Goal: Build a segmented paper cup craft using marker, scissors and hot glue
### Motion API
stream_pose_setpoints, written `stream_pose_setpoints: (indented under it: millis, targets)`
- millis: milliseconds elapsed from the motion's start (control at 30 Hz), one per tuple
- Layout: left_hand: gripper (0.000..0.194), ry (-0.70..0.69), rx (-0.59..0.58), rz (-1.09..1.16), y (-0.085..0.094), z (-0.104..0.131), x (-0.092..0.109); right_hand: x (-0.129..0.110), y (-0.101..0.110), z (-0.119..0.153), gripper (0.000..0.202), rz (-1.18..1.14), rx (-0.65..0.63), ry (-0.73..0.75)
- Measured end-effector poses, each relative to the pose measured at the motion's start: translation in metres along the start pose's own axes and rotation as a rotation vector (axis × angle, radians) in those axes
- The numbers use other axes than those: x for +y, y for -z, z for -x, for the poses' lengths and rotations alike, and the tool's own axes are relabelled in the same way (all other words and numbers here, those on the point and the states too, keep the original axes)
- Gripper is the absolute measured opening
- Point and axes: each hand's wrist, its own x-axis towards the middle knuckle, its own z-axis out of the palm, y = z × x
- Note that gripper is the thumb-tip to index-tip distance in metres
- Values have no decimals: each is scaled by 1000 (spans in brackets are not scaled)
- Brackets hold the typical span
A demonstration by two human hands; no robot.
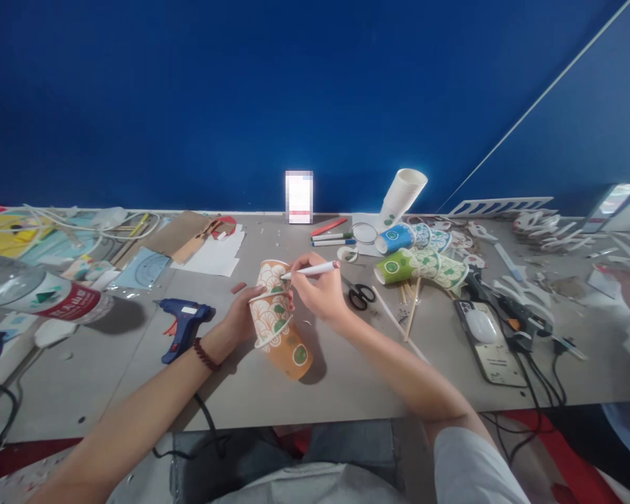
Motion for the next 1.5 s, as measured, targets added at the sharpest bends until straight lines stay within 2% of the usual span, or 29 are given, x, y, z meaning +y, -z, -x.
stream_pose_setpoints:
  millis: [100, 267, 433, 667, 933, 1133, 1333, 1500]
  targets:
    - [41, 1, 31, 46, 0, 0, 1, 1, 0, 0, 6, 19, 4, -8]
    - [37, -7, 139, 103, -11, 4, 8, 2, 0, -1, 6, 66, 8, 20]
    - [39, 12, 129, 79, -11, 3, 10, 4, 1, -2, 7, 68, 13, 19]
    - [41, -2, 46, 71, -6, 1, 6, 0, 2, -4, 5, -31, 29, -14]
    - [43, 32, 97, 64, -4, 1, 4, -2, 2, -3, 3, -14, -23, 25]
    - [42, 23, 113, 54, -5, 2, 3, -4, 1, -3, 2, -24, -67, -23]
    - [42, 35, 75, 24, -6, 1, 4, -2, 1, -4, 3, 8, -67, -47]
    - [41, 22, 130, 45, -7, 1, 4, -2, 1, -3, 7, 40, -72, -89]
